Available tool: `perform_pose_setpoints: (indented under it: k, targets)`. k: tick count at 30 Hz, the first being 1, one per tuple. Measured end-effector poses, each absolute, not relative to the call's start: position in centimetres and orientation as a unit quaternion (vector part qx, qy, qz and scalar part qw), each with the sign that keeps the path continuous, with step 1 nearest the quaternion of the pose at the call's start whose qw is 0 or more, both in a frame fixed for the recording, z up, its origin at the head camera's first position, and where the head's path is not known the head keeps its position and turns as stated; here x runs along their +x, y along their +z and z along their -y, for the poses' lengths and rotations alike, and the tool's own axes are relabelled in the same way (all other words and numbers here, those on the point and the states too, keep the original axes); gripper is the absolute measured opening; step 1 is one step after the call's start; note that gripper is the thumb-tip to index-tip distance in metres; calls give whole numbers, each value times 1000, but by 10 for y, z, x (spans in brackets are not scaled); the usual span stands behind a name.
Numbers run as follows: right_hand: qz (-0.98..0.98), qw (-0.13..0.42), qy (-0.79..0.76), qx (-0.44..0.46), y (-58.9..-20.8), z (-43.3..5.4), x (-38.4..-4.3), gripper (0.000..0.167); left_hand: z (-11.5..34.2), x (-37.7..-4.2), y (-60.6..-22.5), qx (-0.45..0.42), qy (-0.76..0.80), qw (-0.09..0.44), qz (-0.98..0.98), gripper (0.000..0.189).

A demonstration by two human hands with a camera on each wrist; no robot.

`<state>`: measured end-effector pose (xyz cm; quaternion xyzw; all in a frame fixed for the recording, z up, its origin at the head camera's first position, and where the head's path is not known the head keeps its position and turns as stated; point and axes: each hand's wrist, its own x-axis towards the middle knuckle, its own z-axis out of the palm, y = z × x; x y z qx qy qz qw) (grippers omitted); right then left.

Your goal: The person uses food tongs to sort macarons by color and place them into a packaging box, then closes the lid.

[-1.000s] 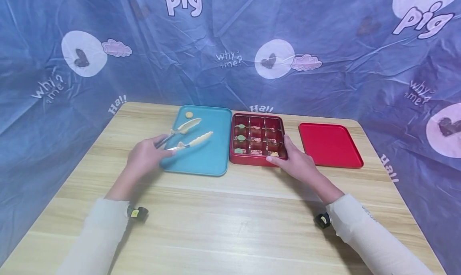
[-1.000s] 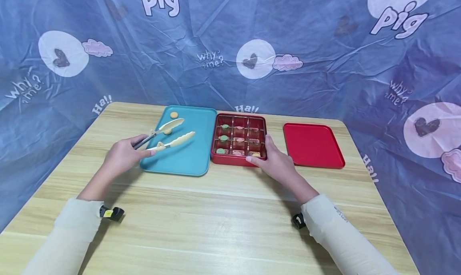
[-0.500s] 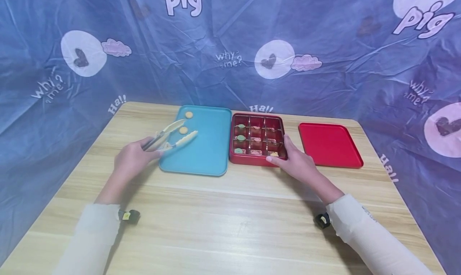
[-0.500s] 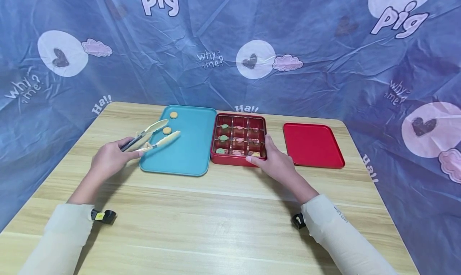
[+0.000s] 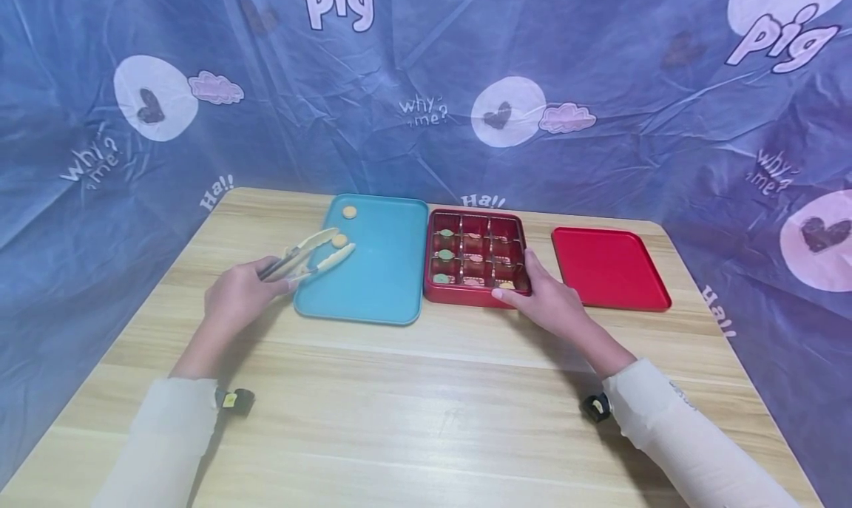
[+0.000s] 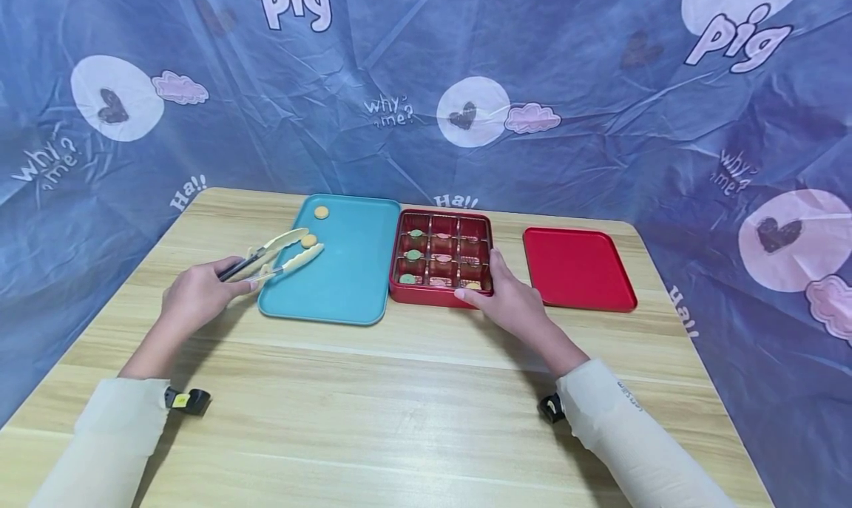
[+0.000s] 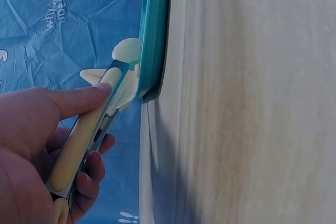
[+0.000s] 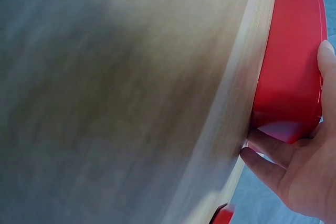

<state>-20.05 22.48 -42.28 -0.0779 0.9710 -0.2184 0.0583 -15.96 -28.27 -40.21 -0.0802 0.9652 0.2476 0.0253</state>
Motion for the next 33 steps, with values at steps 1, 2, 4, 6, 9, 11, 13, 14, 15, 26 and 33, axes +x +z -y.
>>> perform_pose_setpoints:
  k: [1, 2, 4, 6, 9, 11, 13, 14, 15, 26, 33]
  targets:
    - [-971, 59, -218, -77, -423, -225, -201, 125, 282, -160, -402, -80, 246, 25, -966, 83]
    - [-971, 60, -217, -77, -423, -225, -201, 125, 282, -160, -402, -81, 245, 24, -966, 82]
    - [-971, 60, -216, -77, -423, -225, -201, 125, 281, -161, -402, -83, 243, 23, -966, 81]
    - [-972, 60, -215, -78, -423, -225, -201, 125, 280, -161, -402, -85, 243, 23, -966, 80]
    - [-972, 59, -215, -78, -423, -225, -201, 124, 280, -161, -401, -87, 241, 24, -966, 77]
    - [-971, 59, -216, -79, -423, -225, -201, 124, 280, -161, -400, -88, 240, 26, -966, 76]
    - [-971, 60, -217, -78, -423, -225, -201, 124, 280, -162, -399, -88, 241, 27, -966, 76]
    - [-971, 60, -217, -78, -423, -225, -201, 125, 280, -162, -399, -89, 241, 27, -966, 76]
    - [-971, 60, -217, -79, -423, -225, -201, 124, 280, -162, -399, -89, 242, 27, -966, 76]
    - [-970, 66, -219, -75, -423, -226, -202, 127, 280, -161, -397, -85, 240, 18, -967, 71]
    - [-969, 64, -225, -73, -423, -226, -203, 123, 278, -159, -394, -83, 242, 22, -966, 72]
